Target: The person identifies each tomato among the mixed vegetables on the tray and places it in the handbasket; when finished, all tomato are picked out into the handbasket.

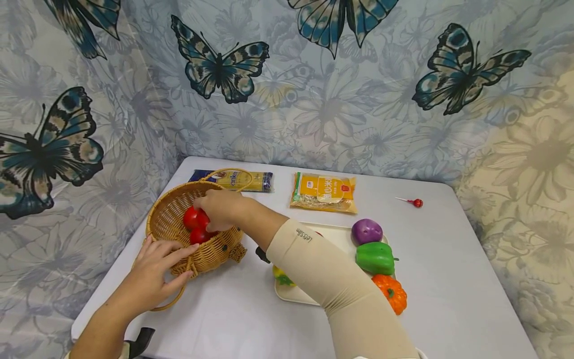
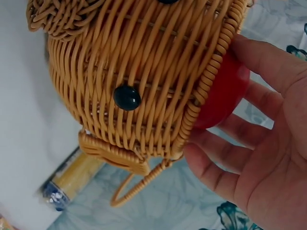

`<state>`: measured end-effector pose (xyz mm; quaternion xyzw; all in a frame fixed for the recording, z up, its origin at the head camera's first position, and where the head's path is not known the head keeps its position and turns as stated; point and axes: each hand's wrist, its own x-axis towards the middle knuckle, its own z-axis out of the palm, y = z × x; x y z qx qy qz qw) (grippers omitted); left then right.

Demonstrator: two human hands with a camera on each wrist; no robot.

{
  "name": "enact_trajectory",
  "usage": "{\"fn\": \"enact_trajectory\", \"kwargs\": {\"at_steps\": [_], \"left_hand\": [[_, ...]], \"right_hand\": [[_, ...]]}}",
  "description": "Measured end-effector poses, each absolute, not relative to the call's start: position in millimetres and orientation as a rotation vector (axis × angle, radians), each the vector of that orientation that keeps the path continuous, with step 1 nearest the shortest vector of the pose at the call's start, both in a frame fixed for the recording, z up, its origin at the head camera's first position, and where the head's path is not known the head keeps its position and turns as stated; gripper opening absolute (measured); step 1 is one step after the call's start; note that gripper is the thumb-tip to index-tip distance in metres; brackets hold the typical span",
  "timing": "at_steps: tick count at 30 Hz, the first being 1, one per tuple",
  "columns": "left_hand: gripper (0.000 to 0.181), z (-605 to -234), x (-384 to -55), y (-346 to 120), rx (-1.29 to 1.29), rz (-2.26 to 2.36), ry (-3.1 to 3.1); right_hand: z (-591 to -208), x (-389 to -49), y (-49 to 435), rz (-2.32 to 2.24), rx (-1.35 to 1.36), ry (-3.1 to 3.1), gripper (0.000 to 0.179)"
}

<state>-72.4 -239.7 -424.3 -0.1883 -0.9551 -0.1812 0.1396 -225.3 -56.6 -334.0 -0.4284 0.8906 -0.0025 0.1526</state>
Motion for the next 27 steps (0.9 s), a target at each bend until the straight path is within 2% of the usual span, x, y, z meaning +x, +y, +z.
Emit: {"fn": "enact_trajectory", "kwargs": {"at_steps": [14, 27], "left_hand": [[0.055, -426, -73, -240, -0.551, -0.523, -2.747], [0.055, -425, -72, -240, -0.543, -0.534, -2.754]], "right_hand": [[-332, -225, -50, -0.045, -1.219, 2.527, 0.061], [-319, -231, -9, -0.113, -1.145, 2.584, 0.060]]}}
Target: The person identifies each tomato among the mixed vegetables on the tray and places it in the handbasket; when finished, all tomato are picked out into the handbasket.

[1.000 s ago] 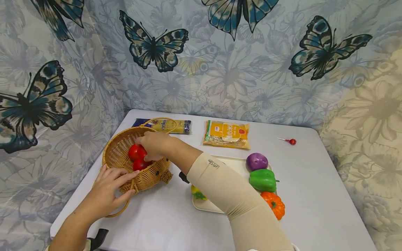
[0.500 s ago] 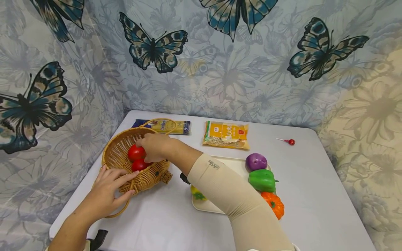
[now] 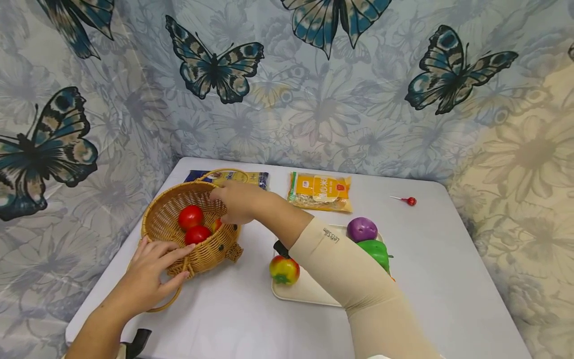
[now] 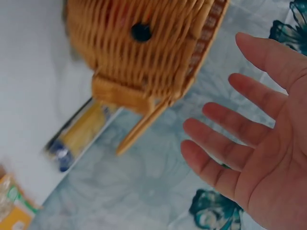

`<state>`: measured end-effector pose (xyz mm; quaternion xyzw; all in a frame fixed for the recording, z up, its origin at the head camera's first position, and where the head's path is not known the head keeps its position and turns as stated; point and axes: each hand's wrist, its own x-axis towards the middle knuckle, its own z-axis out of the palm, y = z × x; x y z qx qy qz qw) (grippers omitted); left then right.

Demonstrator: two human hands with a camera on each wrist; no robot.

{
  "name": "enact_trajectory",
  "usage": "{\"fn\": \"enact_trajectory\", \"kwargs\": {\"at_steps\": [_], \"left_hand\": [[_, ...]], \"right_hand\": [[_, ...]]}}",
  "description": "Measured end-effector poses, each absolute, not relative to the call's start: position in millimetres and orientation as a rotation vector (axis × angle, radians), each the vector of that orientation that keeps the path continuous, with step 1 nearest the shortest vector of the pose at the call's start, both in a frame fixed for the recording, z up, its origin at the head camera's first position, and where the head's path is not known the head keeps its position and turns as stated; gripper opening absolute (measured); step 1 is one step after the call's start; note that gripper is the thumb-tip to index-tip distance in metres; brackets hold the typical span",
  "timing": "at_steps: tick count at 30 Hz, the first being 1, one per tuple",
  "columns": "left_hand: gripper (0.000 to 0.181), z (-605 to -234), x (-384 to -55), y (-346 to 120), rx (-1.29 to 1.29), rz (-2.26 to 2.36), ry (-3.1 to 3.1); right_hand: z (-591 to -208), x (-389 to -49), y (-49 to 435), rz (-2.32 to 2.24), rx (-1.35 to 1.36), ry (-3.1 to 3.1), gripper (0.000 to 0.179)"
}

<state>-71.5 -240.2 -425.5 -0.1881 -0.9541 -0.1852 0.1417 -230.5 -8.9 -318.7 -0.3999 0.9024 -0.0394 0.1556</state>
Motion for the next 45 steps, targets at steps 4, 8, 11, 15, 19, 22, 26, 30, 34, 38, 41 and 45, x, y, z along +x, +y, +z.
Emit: {"fn": "enact_trajectory", "kwargs": {"at_steps": [4, 8, 11, 15, 19, 22, 26, 30, 34, 38, 41, 45], "left_hand": [[0.055, -426, -71, -239, -0.550, -0.532, -2.741], [0.055, -426, -71, -240, -0.545, -0.531, -2.739], [0.054, -426, -71, -240, -0.541, -0.535, -2.734], [0.054, -426, -71, -239, -0.543, -0.544, -2.731], [0.054, -425, -71, -238, -0.543, -0.547, -2.735], [0.054, -424, -71, -237, -0.542, -0.541, -2.739], [0.054, -424, -70, -236, -0.539, -0.538, -2.746], [0.055, -424, -70, -236, -0.535, -0.543, -2.748], [0.056, -425, -70, -237, -0.530, -0.545, -2.748], [0.056, -425, -70, -237, -0.528, -0.550, -2.755], [0.056, -425, -70, -237, -0.529, -0.550, -2.757], [0.056, -426, -71, -237, -0.532, -0.554, -2.750]], "right_hand": [[-321, -237, 15, -0.130, -1.115, 2.582, 0.061], [-329, -242, 36, -0.125, -1.033, 2.586, 0.063], [-335, -244, 51, -0.123, -0.963, 2.591, 0.063], [-343, -244, 70, -0.111, -0.884, 2.589, 0.062], [-352, -244, 87, -0.101, -0.816, 2.563, 0.063], [-360, -243, 98, -0.110, -0.769, 2.545, 0.063], [-368, -241, 110, -0.109, -0.699, 2.545, 0.064], [-375, -239, 121, -0.108, -0.660, 2.544, 0.064], [-383, -236, 130, -0.122, -0.676, 2.521, 0.064], [-391, -233, 139, -0.141, -0.672, 2.488, 0.063], [-395, -231, 143, -0.142, -0.649, 2.467, 0.062], [-401, -229, 147, -0.128, -0.605, 2.453, 0.063]]}}
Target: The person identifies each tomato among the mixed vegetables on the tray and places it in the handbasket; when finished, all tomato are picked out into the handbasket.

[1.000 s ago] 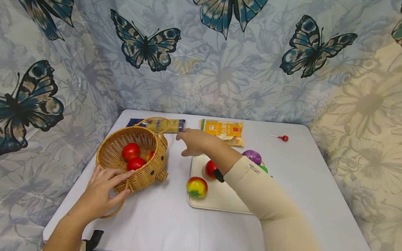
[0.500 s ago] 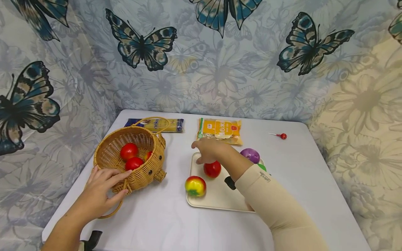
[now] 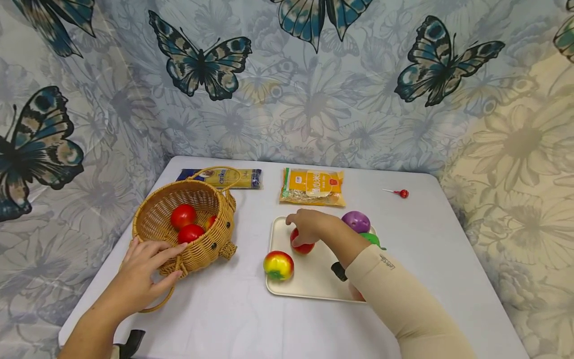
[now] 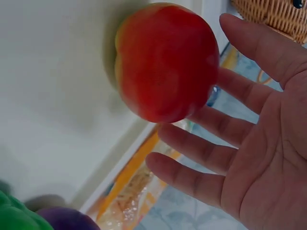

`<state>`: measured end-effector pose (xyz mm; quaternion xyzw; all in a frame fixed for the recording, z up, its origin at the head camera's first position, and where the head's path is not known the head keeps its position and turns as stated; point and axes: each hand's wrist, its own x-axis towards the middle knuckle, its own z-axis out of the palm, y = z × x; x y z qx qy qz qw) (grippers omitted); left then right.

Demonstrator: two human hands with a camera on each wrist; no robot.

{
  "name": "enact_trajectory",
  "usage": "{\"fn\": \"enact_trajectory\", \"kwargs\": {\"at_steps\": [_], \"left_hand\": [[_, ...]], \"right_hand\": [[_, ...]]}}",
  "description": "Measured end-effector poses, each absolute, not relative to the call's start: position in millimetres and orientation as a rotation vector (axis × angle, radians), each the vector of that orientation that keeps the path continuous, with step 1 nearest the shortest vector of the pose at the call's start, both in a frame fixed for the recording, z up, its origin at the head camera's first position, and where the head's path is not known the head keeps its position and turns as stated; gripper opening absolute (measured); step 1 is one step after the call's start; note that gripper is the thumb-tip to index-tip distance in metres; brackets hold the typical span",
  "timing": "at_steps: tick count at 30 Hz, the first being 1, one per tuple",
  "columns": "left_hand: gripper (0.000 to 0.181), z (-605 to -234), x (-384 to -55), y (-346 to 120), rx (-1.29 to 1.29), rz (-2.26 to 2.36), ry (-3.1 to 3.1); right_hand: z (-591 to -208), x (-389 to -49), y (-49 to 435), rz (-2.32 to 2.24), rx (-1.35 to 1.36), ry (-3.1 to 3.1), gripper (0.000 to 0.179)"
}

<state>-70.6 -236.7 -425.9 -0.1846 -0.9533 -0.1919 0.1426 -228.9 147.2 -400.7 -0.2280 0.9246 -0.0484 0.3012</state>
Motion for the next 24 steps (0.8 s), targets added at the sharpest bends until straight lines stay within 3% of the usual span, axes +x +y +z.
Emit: {"fn": "enact_trajectory", "kwargs": {"at_steps": [24], "left_hand": [[0.056, -426, -71, -237, -0.547, -0.555, -2.728]], "right_hand": [[-411, -228, 152, -0.139, -0.614, 2.433, 0.056]]}}
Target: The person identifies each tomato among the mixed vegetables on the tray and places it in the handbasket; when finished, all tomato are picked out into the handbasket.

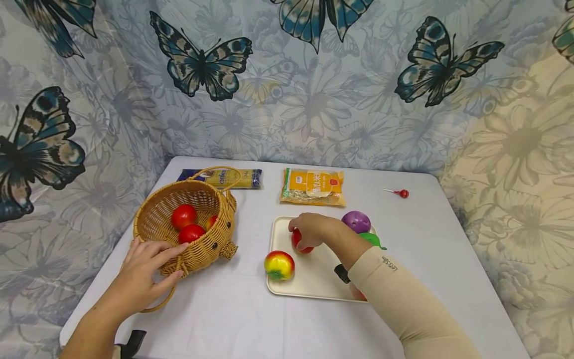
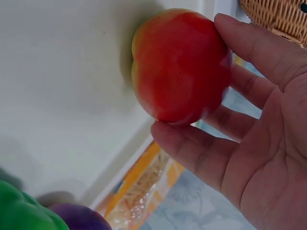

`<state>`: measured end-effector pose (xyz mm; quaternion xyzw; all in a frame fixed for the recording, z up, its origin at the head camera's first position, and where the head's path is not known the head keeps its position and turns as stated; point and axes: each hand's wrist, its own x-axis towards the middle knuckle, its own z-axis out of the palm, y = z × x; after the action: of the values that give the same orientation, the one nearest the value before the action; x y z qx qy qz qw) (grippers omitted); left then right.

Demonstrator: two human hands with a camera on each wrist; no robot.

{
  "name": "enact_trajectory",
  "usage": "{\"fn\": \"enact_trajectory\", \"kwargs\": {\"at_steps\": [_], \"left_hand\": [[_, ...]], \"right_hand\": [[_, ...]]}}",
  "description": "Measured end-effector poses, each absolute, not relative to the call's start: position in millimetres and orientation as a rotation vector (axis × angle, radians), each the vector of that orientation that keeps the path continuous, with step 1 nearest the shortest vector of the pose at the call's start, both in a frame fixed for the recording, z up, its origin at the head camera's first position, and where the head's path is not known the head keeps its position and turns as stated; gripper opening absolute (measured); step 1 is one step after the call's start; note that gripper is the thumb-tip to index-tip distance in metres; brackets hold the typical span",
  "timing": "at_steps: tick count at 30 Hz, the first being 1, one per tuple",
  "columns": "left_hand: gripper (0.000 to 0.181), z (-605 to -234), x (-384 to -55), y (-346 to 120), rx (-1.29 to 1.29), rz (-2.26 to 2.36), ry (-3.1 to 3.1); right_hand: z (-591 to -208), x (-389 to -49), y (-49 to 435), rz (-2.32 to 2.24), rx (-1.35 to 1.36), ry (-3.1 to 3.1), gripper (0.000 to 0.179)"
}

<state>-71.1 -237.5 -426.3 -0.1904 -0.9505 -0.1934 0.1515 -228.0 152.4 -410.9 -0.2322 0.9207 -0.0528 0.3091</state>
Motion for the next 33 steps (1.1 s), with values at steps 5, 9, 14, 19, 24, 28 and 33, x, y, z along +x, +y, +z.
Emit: {"fn": "enact_trajectory", "kwargs": {"at_steps": [5, 9, 14, 19, 24, 28, 33], "left_hand": [[0.056, -427, -71, -238, -0.543, -0.559, -2.723], [0.056, -428, -70, -238, -0.541, -0.560, -2.722], [0.056, -428, -70, -239, -0.547, -0.564, -2.724], [0.055, -427, -70, -239, -0.549, -0.564, -2.727], [0.056, -427, -70, -239, -0.545, -0.560, -2.740], [0.056, -426, -71, -239, -0.545, -0.557, -2.750], [0.056, -426, -72, -239, -0.548, -0.548, -2.759]], "right_hand": [[-406, -228, 151, -0.142, -0.616, 2.435, 0.057], [-403, -230, 151, -0.128, -0.631, 2.442, 0.058], [-397, -233, 150, -0.125, -0.629, 2.450, 0.059], [-388, -236, 145, -0.105, -0.668, 2.468, 0.058], [-376, -238, 138, -0.062, -0.709, 2.504, 0.058], [-366, -240, 130, -0.065, -0.753, 2.521, 0.056], [-352, -242, 116, -0.101, -0.775, 2.512, 0.055]]}}
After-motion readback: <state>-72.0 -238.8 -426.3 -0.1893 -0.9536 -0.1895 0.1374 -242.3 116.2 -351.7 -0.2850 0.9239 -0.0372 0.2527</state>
